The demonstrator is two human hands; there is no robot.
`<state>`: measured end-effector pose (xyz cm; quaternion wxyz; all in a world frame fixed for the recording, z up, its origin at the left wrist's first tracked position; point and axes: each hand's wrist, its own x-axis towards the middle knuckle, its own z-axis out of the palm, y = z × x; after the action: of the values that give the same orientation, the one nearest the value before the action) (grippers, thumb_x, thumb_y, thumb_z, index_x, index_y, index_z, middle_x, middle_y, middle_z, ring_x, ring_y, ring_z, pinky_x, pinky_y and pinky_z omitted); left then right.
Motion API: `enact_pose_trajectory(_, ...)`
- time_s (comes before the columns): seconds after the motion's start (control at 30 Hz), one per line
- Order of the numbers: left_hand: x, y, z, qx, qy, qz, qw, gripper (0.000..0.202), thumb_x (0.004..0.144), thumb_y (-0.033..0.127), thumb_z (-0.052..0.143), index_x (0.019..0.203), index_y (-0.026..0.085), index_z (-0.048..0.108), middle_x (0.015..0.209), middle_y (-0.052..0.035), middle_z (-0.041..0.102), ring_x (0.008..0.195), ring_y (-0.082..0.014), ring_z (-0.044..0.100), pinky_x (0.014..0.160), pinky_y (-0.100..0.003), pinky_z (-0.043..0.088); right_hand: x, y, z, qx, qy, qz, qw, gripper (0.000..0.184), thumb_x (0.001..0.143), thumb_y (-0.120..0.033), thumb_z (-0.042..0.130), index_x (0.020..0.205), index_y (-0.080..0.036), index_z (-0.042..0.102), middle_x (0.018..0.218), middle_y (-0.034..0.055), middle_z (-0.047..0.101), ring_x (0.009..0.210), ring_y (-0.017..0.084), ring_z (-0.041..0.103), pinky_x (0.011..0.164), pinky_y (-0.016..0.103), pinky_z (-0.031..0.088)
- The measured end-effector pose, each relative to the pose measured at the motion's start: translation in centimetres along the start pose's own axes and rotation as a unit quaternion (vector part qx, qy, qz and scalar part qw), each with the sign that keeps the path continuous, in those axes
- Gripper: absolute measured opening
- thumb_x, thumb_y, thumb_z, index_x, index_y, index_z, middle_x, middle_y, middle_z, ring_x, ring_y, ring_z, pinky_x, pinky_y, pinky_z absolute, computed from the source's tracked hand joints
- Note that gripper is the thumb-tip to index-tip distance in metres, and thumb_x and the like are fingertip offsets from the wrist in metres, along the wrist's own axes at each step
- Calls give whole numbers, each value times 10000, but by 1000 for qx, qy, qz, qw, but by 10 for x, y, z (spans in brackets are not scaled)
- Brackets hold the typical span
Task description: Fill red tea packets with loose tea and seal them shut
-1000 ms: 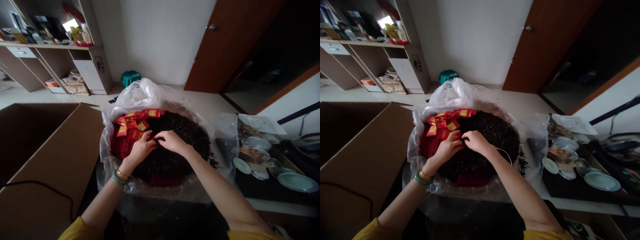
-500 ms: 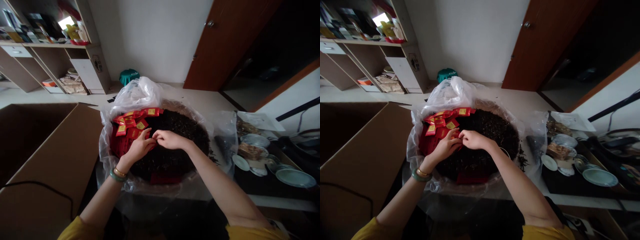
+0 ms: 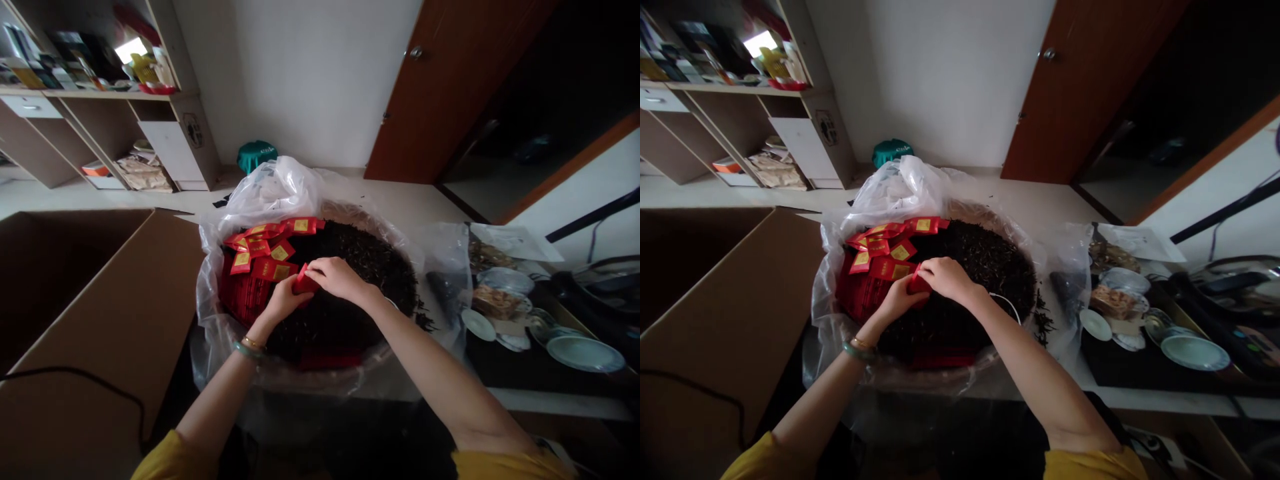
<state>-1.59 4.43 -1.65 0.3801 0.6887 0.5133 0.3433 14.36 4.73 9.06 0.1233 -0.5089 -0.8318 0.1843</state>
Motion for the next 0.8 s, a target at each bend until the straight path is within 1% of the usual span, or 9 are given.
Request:
enact_pose_trajectory(0.1, 5, -3, 6, -93, -16, -14, 995, 385, 647, 305, 741, 952, 98, 628, 771, -19, 656, 685, -159, 593, 667, -279, 483, -3, 2, -8, 30, -17, -8, 999, 188, 881, -236, 534, 959, -185, 697, 946, 49, 719, 845, 180, 644, 718, 249, 411)
enact_pose_trajectory(0.17, 5, -4, 11, -134, -24, -17, 990, 420, 631, 323, 754, 961, 94, 633, 762, -14, 656, 663, -142, 576, 643, -256, 466, -4, 3, -11, 36, -67, -11, 997, 180, 856, -229, 563, 971, -188, 696, 906, 41, 723, 801, 174, 644, 675, 239, 404)
enact_pose_trajectory(0.27, 3, -5, 16, -156, -19, -13, 987, 436, 583, 351, 789, 901, 92, 641, 733, -8, 645, 636, -123, 543, 601, -228, 431, -4, 4, -9, 22, -138, -27, 990, 188, 857, -173, 532, 946, -177, 696, 897, 49, 724, 779, 166, 642, 648, 229, 397)
enact_pose_trajectory(0.33, 2, -6, 18, -166, -10, -10, 986, 430, 559, 372, 804, 844, 95, 640, 703, -1, 633, 611, -112, 522, 573, -215, 406, -3, 3, -5, 15, -144, -30, 989, 203, 865, -146, 499, 914, -162, 696, 886, 60, 723, 765, 165, 643, 636, 229, 398)
enact_pose_trajectory(0.4, 2, -6, 18, -184, -5, -12, 983, 433, 552, 397, 806, 817, 100, 637, 675, 3, 625, 589, -108, 513, 556, -213, 398, -2, 1, -1, 27, -108, -28, 993, 191, 857, -137, 510, 904, -156, 694, 875, 63, 724, 759, 165, 647, 638, 232, 410)
enact_pose_trajectory(0.5, 3, -7, 17, -219, 15, -16, 975, 452, 541, 416, 812, 825, 108, 643, 683, -2, 640, 599, -121, 541, 581, -228, 427, -3, 1, 0, 86, -4, -33, 996, 193, 803, -83, 556, 901, -174, 696, 888, 40, 728, 790, 152, 657, 696, 230, 442)
enact_pose_trajectory(0.6, 3, -7, 16, -234, 45, -3, 971, 458, 524, 395, 827, 849, 122, 658, 734, -10, 669, 651, -142, 583, 645, -250, 464, -7, 8, -6, 127, 86, -30, 988, 219, 764, -35, 553, 825, -184, 701, 831, 12, 725, 746, 133, 652, 707, 227, 459)
enact_pose_trajectory(0.7, 1, -7, 15, -225, 72, 8, 972, 425, 532, 366, 830, 841, 129, 660, 752, -16, 680, 680, -153, 604, 675, -260, 482, -18, 18, -12, 145, 91, -15, 985, 175, 766, -82, 578, 821, -189, 704, 766, 2, 712, 682, 133, 643, 665, 237, 476)
enact_pose_trajectory(0.8, -1, -6, 13, -216, 87, 17, 972, 412, 540, 350, 831, 835, 132, 643, 771, -24, 687, 708, -162, 620, 700, -264, 492, -31, 25, -8, 133, 64, -40, 988, 196, 763, -142, 640, 937, -204, 704, 860, 19, 705, 788, 154, 651, 750, 274, 500)
